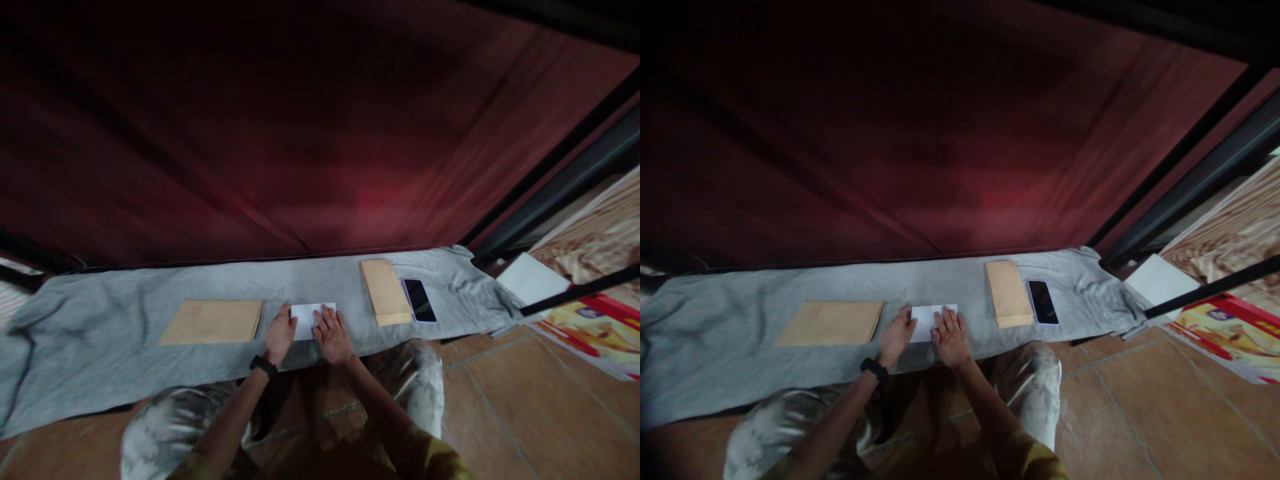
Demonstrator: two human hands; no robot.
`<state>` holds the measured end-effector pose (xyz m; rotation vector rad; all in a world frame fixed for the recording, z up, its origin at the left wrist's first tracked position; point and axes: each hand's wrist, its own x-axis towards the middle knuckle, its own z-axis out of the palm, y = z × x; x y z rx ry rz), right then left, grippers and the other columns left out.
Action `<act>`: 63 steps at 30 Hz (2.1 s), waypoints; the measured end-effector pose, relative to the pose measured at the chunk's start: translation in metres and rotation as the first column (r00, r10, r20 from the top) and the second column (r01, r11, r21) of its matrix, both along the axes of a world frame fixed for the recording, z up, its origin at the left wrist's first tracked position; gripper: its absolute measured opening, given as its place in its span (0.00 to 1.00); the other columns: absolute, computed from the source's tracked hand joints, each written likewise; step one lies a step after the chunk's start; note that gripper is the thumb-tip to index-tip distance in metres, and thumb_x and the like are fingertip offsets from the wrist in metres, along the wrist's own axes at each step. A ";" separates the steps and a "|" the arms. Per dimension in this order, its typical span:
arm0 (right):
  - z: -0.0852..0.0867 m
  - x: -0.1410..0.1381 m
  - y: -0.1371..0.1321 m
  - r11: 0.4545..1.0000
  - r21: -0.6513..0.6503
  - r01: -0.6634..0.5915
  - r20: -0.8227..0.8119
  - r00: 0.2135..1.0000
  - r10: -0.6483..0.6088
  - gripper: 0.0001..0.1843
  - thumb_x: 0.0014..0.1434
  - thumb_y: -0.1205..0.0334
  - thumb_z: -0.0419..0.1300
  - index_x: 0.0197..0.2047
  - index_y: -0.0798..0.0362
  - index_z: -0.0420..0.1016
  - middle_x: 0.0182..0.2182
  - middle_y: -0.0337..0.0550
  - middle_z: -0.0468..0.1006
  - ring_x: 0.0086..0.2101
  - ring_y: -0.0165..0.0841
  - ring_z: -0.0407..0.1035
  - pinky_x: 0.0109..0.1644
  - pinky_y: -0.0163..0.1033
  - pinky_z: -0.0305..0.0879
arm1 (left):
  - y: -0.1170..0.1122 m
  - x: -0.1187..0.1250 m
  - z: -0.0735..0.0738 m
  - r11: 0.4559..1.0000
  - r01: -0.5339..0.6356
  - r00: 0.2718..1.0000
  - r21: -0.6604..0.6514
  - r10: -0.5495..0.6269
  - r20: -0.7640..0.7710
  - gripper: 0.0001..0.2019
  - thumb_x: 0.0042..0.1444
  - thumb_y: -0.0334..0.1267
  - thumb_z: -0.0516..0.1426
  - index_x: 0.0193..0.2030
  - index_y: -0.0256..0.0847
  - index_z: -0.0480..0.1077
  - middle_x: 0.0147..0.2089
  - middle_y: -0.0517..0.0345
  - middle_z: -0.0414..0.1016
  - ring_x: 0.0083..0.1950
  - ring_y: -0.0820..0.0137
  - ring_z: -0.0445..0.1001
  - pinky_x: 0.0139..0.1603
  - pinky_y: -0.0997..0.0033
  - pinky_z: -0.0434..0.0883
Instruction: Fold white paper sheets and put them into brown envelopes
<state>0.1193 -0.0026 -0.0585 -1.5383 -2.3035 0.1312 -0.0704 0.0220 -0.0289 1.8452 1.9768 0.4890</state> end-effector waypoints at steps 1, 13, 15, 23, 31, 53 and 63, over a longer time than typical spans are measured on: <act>0.000 0.000 0.000 1.000 -0.008 0.001 0.010 1.000 -0.001 0.27 0.72 0.55 0.49 0.71 0.50 0.59 0.71 0.49 0.57 0.69 0.42 0.51 0.71 0.54 0.48 | -0.004 0.005 0.000 0.999 -0.004 1.000 0.034 0.005 -0.018 0.21 0.64 0.35 0.46 0.62 0.35 0.63 0.53 0.40 0.78 0.54 0.55 0.76 0.55 0.54 0.70; 0.004 0.003 -0.001 0.998 -0.067 -0.018 0.093 0.995 0.024 0.29 0.72 0.52 0.46 0.74 0.47 0.52 0.72 0.48 0.54 0.69 0.44 0.49 0.70 0.55 0.44 | -0.040 0.040 -0.023 0.912 0.331 0.915 0.243 -0.247 -0.320 0.30 0.69 0.50 0.44 0.72 0.34 0.56 0.71 0.42 0.62 0.75 0.57 0.53 0.74 0.46 0.51; 0.003 0.002 -0.002 0.999 -0.044 -0.009 0.083 0.996 0.013 0.29 0.72 0.52 0.47 0.73 0.46 0.54 0.71 0.49 0.55 0.69 0.45 0.50 0.70 0.55 0.45 | -0.043 0.030 -0.028 0.900 0.356 0.907 0.250 -0.269 -0.325 0.31 0.69 0.51 0.44 0.72 0.34 0.54 0.72 0.42 0.60 0.75 0.59 0.53 0.73 0.49 0.54; -0.003 0.010 -0.004 0.996 0.042 0.079 0.058 0.995 -0.082 0.28 0.72 0.53 0.48 0.72 0.52 0.57 0.69 0.54 0.59 0.67 0.45 0.54 0.69 0.56 0.47 | -0.057 0.005 -0.031 0.872 0.399 0.890 0.283 -0.294 -0.350 0.36 0.67 0.57 0.46 0.73 0.32 0.51 0.74 0.39 0.55 0.75 0.56 0.53 0.73 0.48 0.53; -0.006 0.033 -0.007 0.992 0.055 0.112 0.075 0.990 -0.116 0.29 0.73 0.52 0.45 0.72 0.54 0.56 0.69 0.48 0.60 0.67 0.45 0.55 0.70 0.55 0.44 | -0.060 0.010 -0.022 0.839 0.429 0.884 0.334 -0.314 -0.347 0.37 0.66 0.55 0.48 0.74 0.32 0.49 0.73 0.37 0.57 0.75 0.54 0.53 0.74 0.44 0.51; -0.013 0.056 -0.007 0.995 0.058 0.078 0.088 0.993 -0.083 0.30 0.72 0.52 0.44 0.72 0.54 0.57 0.69 0.51 0.59 0.67 0.48 0.54 0.69 0.55 0.49 | -0.085 0.011 -0.016 0.778 0.597 0.785 0.194 -0.519 -0.338 0.41 0.62 0.49 0.57 0.74 0.33 0.45 0.76 0.36 0.47 0.77 0.57 0.42 0.75 0.51 0.49; 0.005 0.025 0.008 0.999 0.006 -0.041 -0.015 0.999 0.041 0.28 0.70 0.63 0.45 0.71 0.58 0.57 0.71 0.53 0.54 0.70 0.43 0.48 0.70 0.54 0.50 | -0.085 0.012 -0.019 0.798 0.579 0.803 0.168 -0.522 -0.286 0.42 0.60 0.45 0.59 0.75 0.34 0.43 0.76 0.37 0.46 0.78 0.57 0.40 0.75 0.51 0.48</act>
